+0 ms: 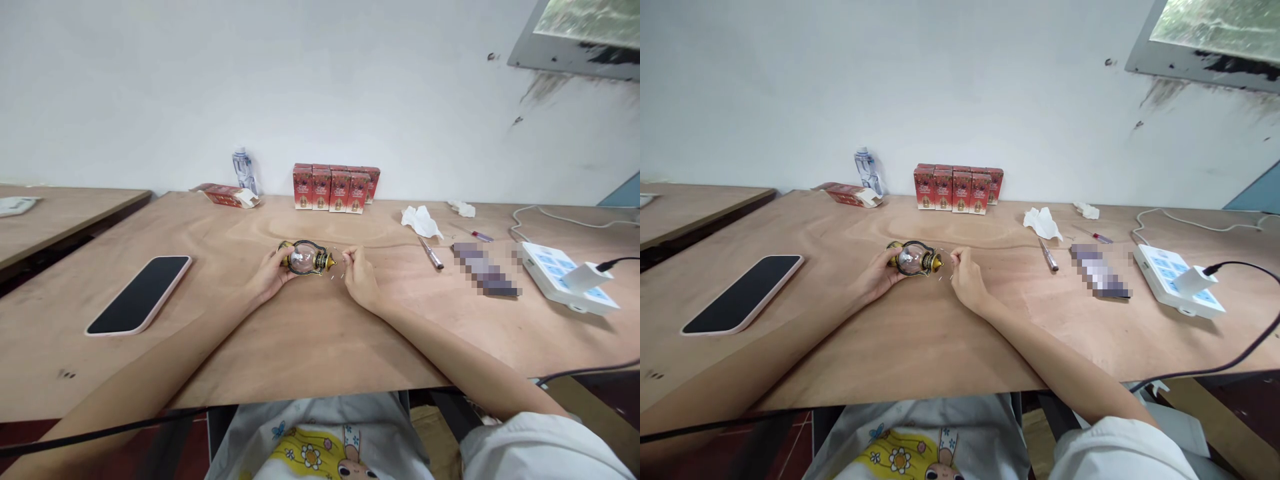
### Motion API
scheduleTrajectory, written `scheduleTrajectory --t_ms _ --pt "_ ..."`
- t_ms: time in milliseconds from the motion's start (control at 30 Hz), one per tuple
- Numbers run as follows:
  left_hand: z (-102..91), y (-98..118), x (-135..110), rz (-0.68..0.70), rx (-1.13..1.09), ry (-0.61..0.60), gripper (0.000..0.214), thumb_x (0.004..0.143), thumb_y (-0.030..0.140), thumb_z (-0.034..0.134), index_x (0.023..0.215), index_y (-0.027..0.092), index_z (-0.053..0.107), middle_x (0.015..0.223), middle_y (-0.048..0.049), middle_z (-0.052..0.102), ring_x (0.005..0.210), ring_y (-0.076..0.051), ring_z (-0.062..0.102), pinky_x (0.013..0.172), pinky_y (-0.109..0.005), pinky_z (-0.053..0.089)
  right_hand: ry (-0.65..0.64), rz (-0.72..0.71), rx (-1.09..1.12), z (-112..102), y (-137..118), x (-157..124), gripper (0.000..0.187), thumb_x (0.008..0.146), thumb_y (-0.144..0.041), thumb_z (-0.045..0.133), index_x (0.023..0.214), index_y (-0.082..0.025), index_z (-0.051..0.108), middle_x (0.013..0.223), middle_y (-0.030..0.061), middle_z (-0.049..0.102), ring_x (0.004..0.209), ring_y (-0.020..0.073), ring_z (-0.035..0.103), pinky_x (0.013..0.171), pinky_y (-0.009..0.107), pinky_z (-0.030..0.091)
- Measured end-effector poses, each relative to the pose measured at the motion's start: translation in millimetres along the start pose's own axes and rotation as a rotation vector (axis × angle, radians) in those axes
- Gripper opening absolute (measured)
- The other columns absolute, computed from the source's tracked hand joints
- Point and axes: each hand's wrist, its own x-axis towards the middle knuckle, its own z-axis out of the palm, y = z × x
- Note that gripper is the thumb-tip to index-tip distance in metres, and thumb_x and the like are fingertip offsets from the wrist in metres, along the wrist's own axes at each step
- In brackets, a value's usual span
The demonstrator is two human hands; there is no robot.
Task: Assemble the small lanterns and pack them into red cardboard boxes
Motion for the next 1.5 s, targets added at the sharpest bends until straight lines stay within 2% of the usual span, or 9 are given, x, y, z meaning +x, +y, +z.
scheduleTrajectory --t_ms 300,567,800,1033,1267,1500 --pt "-0.5 0.7 0.4 -0.012 -0.003 0.002 0.01 0.077 0.017 0.057 0.084 0.013 0.061 0.08 -0.0051 0.066 0.071 -0.015 0.065 0.071 -0.035 0.06 -0.011 -0.007 -0.013 2.2 4.7 -0.4 0.012 0.091 -0.03 0.028 0.085 -0.022 0.035 0.068 0.0008 0.051 0.055 0.0155 0.051 0.054 0.026 0.037" --pt "0.8 2.3 0.5 -0.047 -0.021 0.02 0.013 0.079 0.022 0.056 0.087 0.013 0.062 0.086 -0.0064 0.067 0.073 -0.015 0.065 0.067 -0.03 0.059 -0.016 -0.003 -0.031 3.0 4.1 -0.9 0.012 0.092 -0.028 0.027 0.087 -0.021 0.035 0.066 0.0001 0.051 0.052 0.0151 0.05 0.053 0.026 0.037" --pt "2.0 2.0 -2.0 -0.014 0.035 -0.032 0.015 0.079 0.024 0.057 0.084 0.012 0.064 0.082 -0.0059 0.068 0.069 -0.016 0.065 0.061 -0.03 0.058 -0.045 -0.132 0.036 -0.6 -0.8 -1.4 0.014 0.093 -0.032 0.03 0.088 -0.021 0.036 0.074 0.0023 0.055 0.056 0.0133 0.052 0.057 0.025 0.039" --pt "-0.1 -0.7 0.2 0.011 0.061 -0.03 0.014 0.075 0.025 0.061 0.081 0.013 0.064 0.076 -0.003 0.066 0.064 -0.013 0.062 0.057 -0.027 0.057 -0.117 -0.174 0.02 -3.1 -0.2 -1.4 0.013 0.093 -0.03 0.031 0.088 -0.021 0.039 0.076 0.0036 0.057 0.061 0.0148 0.055 0.059 0.025 0.041" --pt "2.0 0.0 -1.6 0.013 0.055 -0.015 0.013 0.075 0.025 0.061 0.079 0.012 0.063 0.073 -0.003 0.066 0.06 -0.013 0.061 0.054 -0.025 0.056 -0.1 -0.188 0.025 -2.6 0.1 -3.2 0.012 0.094 -0.029 0.031 0.087 -0.021 0.038 0.071 0.0006 0.054 0.054 0.0122 0.05 0.055 0.023 0.039" --pt "1.3 -0.1 -4.0 0.045 0.044 -0.035 0.016 0.077 0.026 0.059 0.081 0.012 0.064 0.077 -0.0056 0.068 0.065 -0.015 0.063 0.06 -0.029 0.058 -0.164 -0.174 0.032 -3.0 -1.9 0.1 0.011 0.093 -0.027 0.032 0.084 -0.022 0.036 0.066 -0.0021 0.048 0.052 0.011 0.046 0.054 0.023 0.036"
